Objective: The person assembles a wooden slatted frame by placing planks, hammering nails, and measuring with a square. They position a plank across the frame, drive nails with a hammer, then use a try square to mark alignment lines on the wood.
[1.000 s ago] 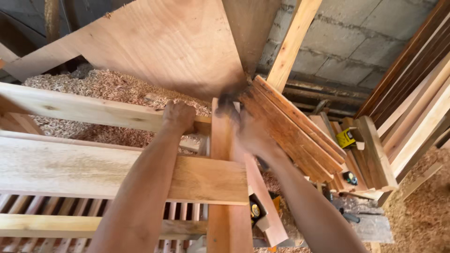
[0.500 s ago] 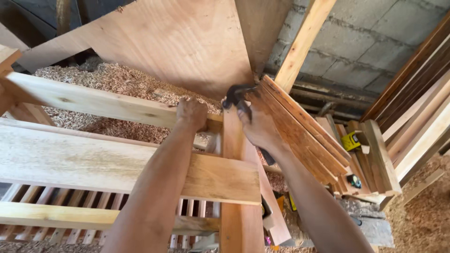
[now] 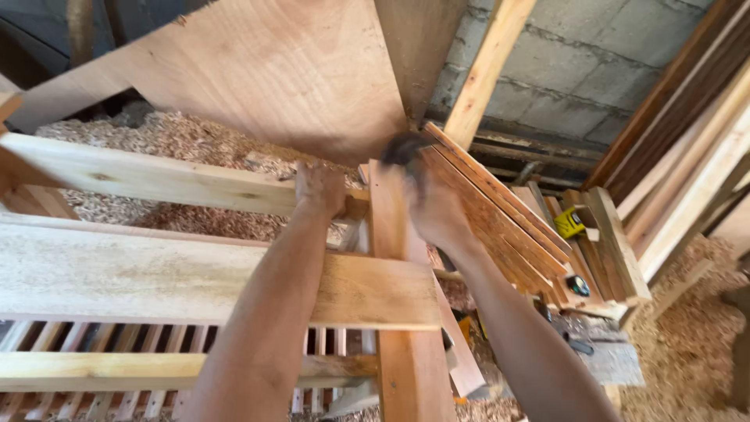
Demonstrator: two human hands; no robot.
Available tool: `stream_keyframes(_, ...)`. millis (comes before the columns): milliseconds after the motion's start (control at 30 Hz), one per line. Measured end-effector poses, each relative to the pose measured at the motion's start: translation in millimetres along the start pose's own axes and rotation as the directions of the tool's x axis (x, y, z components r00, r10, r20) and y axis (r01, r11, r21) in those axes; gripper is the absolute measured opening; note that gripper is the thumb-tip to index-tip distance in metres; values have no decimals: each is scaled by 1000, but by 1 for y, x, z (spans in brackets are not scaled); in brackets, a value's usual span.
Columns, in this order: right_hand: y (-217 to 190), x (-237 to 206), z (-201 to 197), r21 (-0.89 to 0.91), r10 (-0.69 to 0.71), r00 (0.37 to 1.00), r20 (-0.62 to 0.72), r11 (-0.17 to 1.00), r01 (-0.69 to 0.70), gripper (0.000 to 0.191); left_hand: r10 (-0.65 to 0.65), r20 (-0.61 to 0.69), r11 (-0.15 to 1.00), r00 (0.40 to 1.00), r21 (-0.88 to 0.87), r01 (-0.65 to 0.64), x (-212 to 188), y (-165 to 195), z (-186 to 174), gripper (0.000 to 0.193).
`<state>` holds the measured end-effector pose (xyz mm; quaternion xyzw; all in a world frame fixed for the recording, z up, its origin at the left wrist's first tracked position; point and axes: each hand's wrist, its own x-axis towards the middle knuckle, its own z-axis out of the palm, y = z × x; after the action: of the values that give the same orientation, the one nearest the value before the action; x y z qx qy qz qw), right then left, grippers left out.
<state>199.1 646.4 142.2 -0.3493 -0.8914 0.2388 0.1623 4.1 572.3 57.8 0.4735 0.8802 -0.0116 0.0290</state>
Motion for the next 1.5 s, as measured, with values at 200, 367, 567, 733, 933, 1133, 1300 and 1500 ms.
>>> stream_keyframes(200, -13, -37, -16, -21, -20, 999, -49, 1000, 19, 46, -9, -8, 994, 1000, -111, 8, -15, -3, -38, 32)
stream_keyframes(367, -12, -118, -57, 423, 189, 981, -32, 892, -157, 33, 46, -109, 980, 993, -186, -66, -39, 10, -43, 33)
stream_keyframes(567, 1, -197, -88, 558, 66, 990, -121, 830, 12, 28, 49, -495, 815, 868, -482, -321, -51, 56, -54, 21)
stream_keyframes(733, 42, -228, -105, 603, 80, 983, -166, 797, 37, 32, 56, -562, 264, 825, -788, -556, -90, 129, -56, 29)
stream_keyframes(933, 127, -225, -128, 753, 92, 978, -186, 653, 82, 20, 71, -246, 68, 967, -966, -251, -138, 223, -82, 37)
stream_keyframes(1133, 271, -197, -135, 788, -48, 999, 7, 615, 24, 21, 53, -564, -22, 824, -826, -563, -148, 311, -58, 38)
stream_keyframes(1300, 376, -200, -89, 634, 146, 939, 311, 704, -319, 21, -204, 82, -270, 976, -963, 25, -120, 411, 55, 28)
stream_keyframes(1500, 459, -211, 6, 378, 170, 937, 305, 881, -283, 50, -507, 217, -249, 834, -963, 98, -143, 444, 215, 24)
